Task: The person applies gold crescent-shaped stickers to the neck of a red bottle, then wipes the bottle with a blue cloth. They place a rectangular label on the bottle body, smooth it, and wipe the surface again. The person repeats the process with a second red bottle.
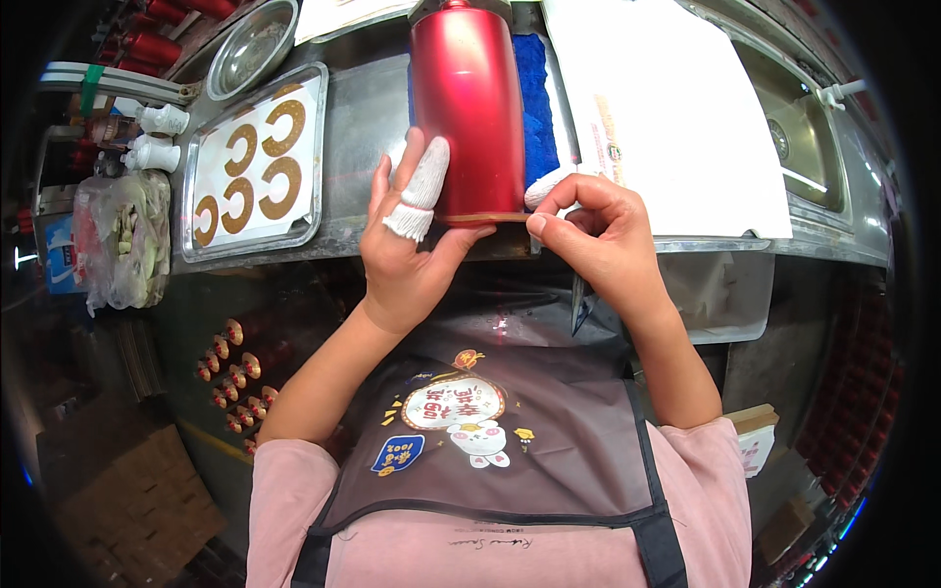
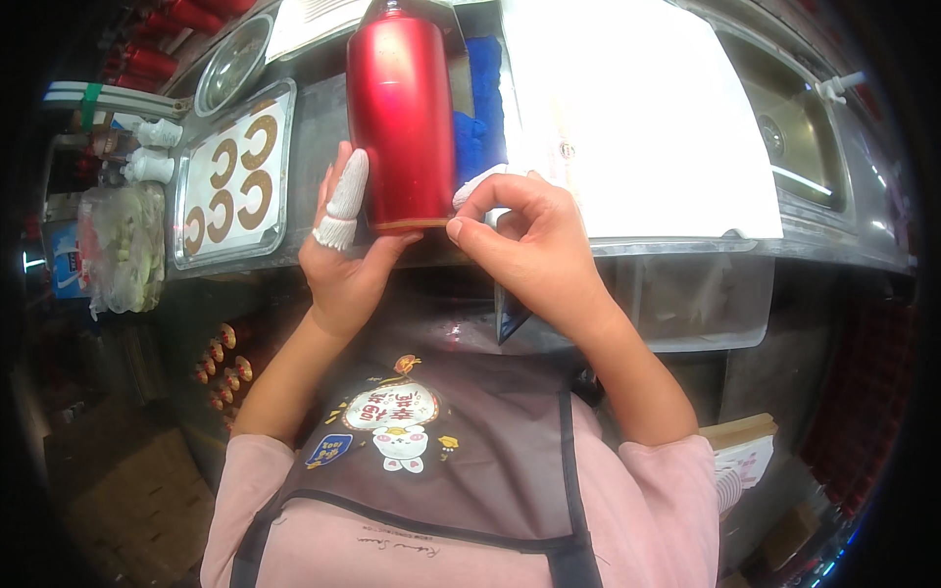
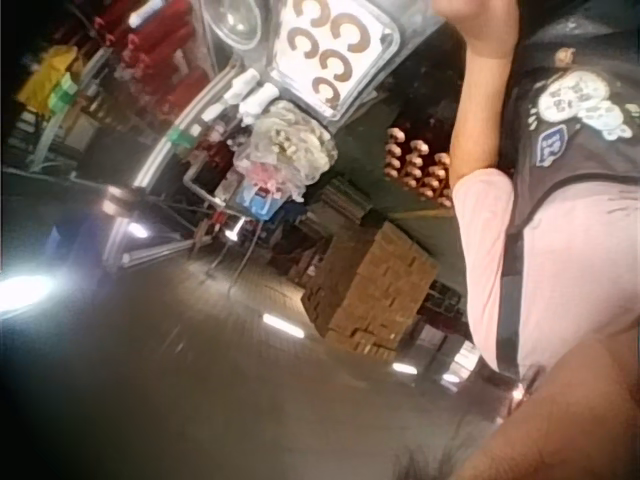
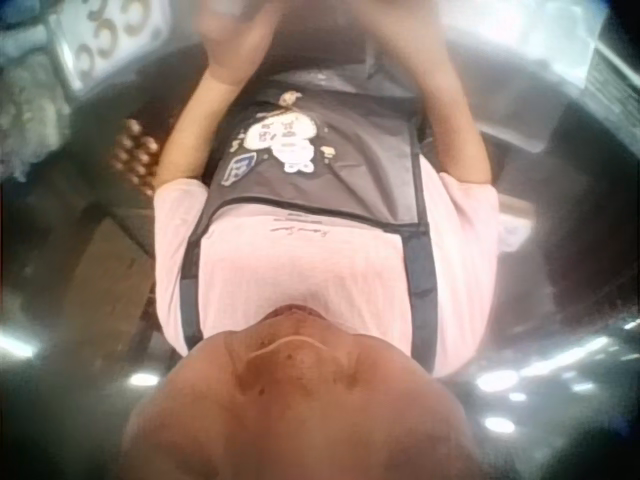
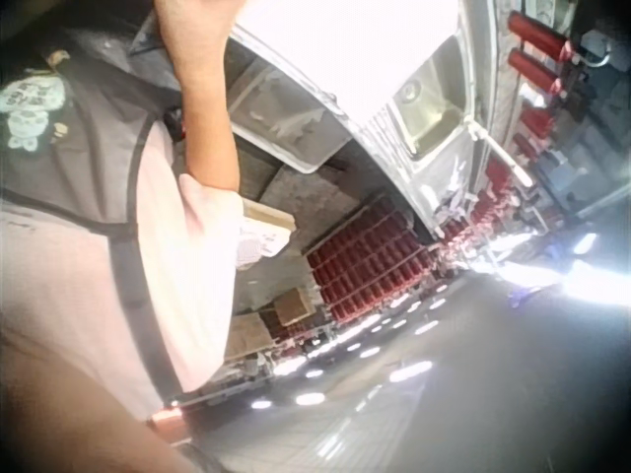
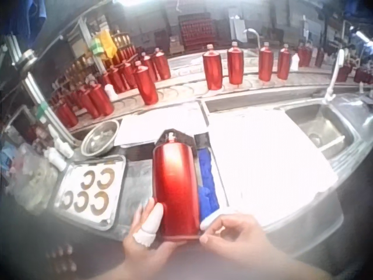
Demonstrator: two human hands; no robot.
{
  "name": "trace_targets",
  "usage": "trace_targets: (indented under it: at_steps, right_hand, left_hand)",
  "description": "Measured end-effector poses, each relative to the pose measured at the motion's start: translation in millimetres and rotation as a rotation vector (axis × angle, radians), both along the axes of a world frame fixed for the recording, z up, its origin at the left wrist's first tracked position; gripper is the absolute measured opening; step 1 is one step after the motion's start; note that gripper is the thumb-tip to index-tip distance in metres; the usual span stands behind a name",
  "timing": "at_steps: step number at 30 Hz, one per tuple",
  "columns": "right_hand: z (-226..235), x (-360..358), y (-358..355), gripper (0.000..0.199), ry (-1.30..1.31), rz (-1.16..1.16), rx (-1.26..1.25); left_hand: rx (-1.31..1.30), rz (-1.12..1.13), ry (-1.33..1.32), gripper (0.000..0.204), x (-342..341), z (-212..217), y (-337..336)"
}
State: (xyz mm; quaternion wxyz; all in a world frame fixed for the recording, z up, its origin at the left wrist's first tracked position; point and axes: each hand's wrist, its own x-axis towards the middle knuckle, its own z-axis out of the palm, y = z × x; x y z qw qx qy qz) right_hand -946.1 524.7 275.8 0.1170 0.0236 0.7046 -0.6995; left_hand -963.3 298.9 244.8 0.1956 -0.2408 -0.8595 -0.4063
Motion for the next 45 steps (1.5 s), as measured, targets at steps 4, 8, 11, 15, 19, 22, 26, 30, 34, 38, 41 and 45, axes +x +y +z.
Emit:
trace_targets:
  at_steps: [4, 8, 11, 15, 19, 22, 26, 30, 34, 38, 41, 45]
  right_hand:
    - [7, 0, -3, 0.01, 0.007, -0.023, -0.037]
    - [15, 2, -4, 0.009, 0.028, -0.034, -0.064]
    - [18, 4, -4, 0.01, -0.002, -0.01, -0.13]
    - [13, 4, -9, 0.014, -0.011, -0.076, -0.273]
    - [9, 2, -15, 0.018, 0.051, -0.07, -0.116]
    - [12, 3, -19, 0.018, 0.068, -0.092, -0.132]
    - [19, 7, -20, 0.016, 0.131, -0.082, -0.144]
    - [18, 6, -16, 0.018, 0.107, -0.088, -0.141]
    - [10, 1, -11, 0.019, 0.072, -0.108, -0.11]
    - [5, 0, -9, 0.02, 0.072, -0.108, -0.117]
    - [4, 1, -9, 0.02, 0.068, -0.114, -0.107]
    - [4, 0, -9, 0.02, 0.054, -0.114, -0.096]
  left_hand:
    - [-0.037, 0.017, -0.053, 0.067, 21, -4, -14]
    - [-0.106, -0.005, -0.06, 0.06, 34, -9, -24]
    - [-0.105, -0.014, -0.044, 0.056, 36, -13, -25]
    - [-0.1, -0.016, -0.036, 0.055, 36, -14, -23]
    - [-0.117, -0.028, -0.014, 0.054, 35, -12, -22]
    - [-0.106, -0.033, -0.007, 0.053, 35, -13, -22]
    - [-0.075, -0.024, -0.029, 0.051, 34, -14, -22]
    - [-0.095, -0.037, -0.028, 0.05, 33, -15, -23]
    - [-0.119, -0.06, -0.001, 0.051, 31, -14, -23]
    - [-0.156, -0.07, 0.005, 0.051, 30, -14, -23]
    - [-0.158, -0.073, 0.012, 0.05, 29, -12, -23]
    - [-0.205, -0.096, 0.054, 0.052, 26, -5, -20]
